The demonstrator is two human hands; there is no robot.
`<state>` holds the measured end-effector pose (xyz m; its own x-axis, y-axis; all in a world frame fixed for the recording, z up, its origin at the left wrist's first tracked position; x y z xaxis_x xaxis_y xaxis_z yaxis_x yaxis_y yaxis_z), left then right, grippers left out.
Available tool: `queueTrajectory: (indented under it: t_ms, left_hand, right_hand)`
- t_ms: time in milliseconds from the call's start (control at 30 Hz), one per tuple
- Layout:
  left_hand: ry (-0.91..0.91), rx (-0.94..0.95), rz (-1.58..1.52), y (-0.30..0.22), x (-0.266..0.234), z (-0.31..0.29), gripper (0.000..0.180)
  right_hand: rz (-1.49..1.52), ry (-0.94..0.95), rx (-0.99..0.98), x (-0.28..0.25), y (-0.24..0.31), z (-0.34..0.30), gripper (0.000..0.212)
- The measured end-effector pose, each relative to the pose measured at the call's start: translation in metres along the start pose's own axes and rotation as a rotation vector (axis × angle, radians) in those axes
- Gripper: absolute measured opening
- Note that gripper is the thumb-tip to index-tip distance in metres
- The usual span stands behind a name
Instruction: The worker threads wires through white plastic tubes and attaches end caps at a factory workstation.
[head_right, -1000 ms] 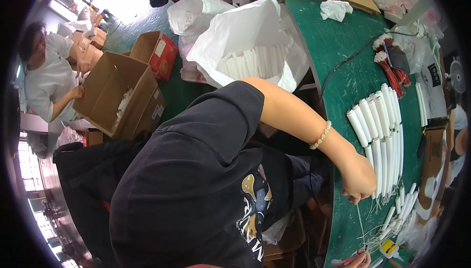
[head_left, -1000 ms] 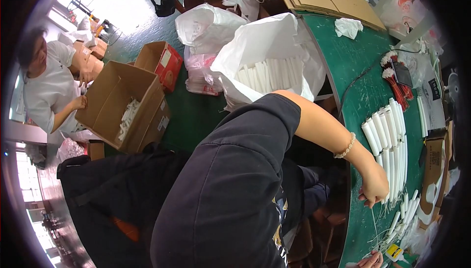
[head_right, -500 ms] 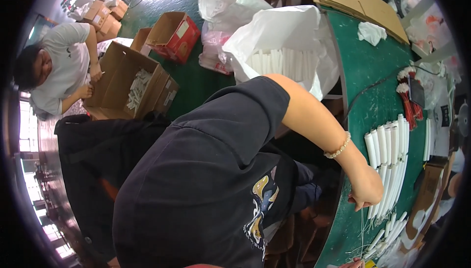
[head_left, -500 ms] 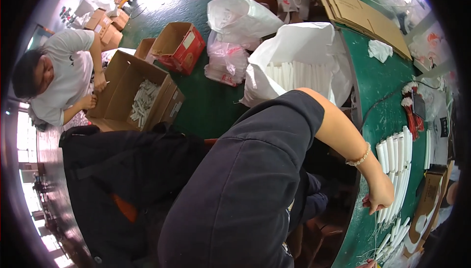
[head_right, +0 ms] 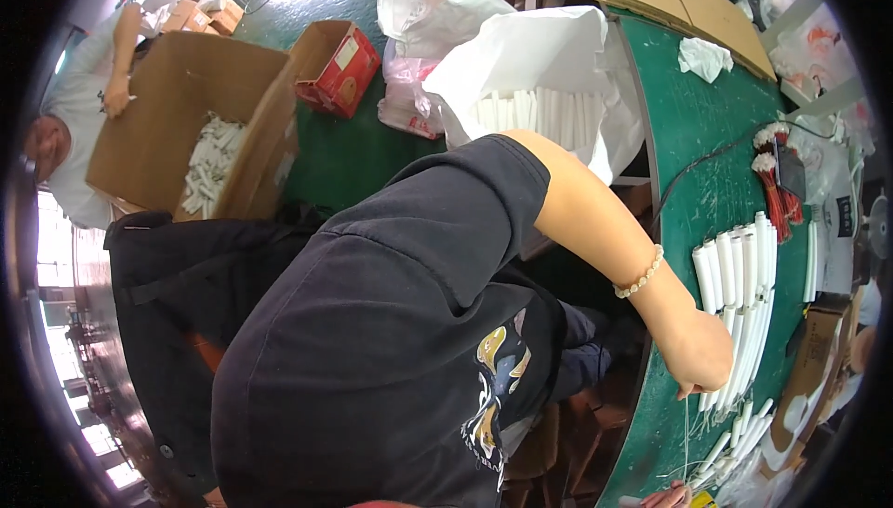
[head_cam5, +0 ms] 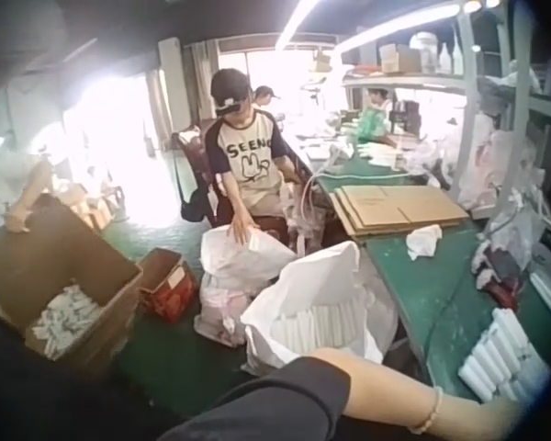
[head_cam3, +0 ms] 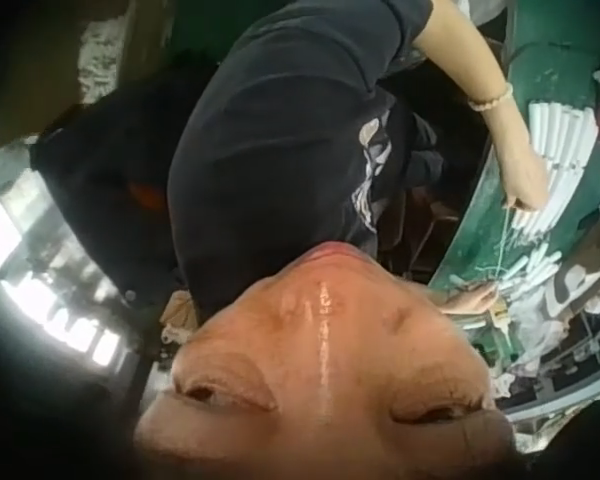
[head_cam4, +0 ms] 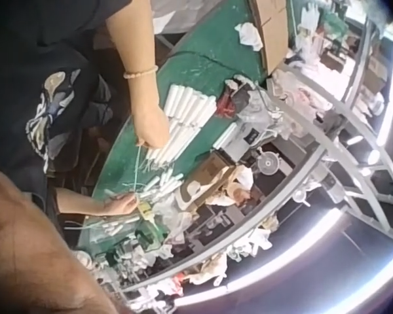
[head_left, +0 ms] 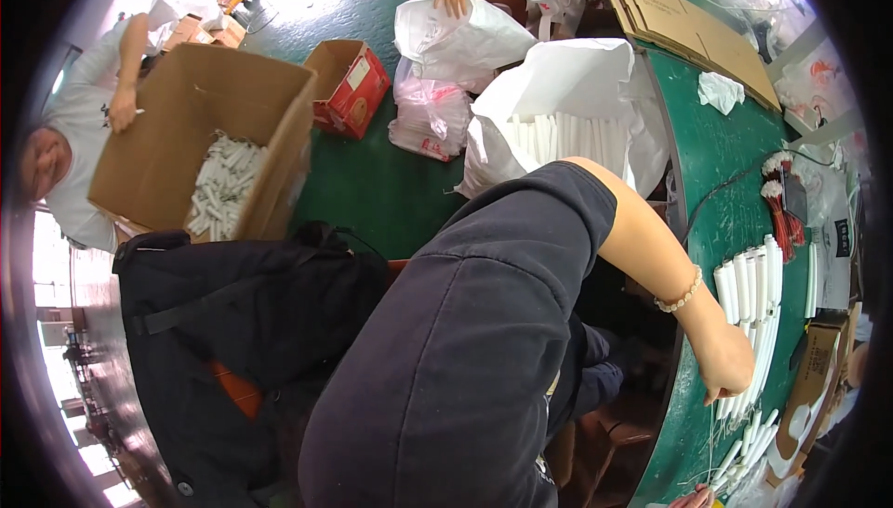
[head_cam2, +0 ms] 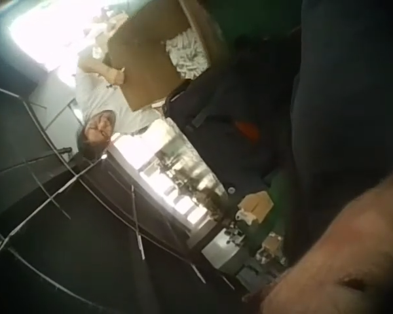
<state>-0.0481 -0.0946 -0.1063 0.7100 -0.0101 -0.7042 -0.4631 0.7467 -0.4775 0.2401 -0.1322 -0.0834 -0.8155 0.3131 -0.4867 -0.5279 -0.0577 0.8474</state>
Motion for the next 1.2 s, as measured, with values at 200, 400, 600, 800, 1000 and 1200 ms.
queueTrajectory:
  t_ms: [200,400,600,800,1000,1200]
  left_hand:
    - [-0.016,0.113,0.101,-0.009,0.022,0.039,0.027]
    - [-0.037,-0.14,-0.001,0.018,-0.017,0.049,0.019]
    - [0.326,-0.204,-0.523,0.029,-0.001,0.151,0.021]
    - [0.03,-0.122,0.282,0.163,0.009,0.253,0.025]
    - [-0.116,0.075,0.72,0.277,0.057,0.306,0.018]
    - [0.097,0.194,1.038,0.295,0.079,0.313,0.016]
  right_hand:
    - [0.157,-0.059,0.121,-0.053,-0.065,0.015,0.01]
    - [0.616,0.191,0.288,0.011,-0.067,0.033,0.012]
    - [0.931,0.012,0.447,-0.021,-0.082,0.028,0.01]
    - [1.184,-0.05,0.555,-0.013,-0.098,0.044,0.008]
    - [1.258,-0.042,0.594,-0.021,-0.099,0.036,0.008]
    - [1.337,-0.002,0.606,-0.02,-0.095,0.033,0.011]
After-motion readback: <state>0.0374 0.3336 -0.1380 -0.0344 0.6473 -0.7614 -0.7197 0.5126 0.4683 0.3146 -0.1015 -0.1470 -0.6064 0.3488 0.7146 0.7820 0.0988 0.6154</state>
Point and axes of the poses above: each hand's wrist, its own z-axis towards the middle knuckle, its own x-axis out of the palm, y = z × x, the point moved 4 cm from there along z, towards the middle knuckle, and after that the axes turned 11 degrees about -y, right-handed, at the moved point
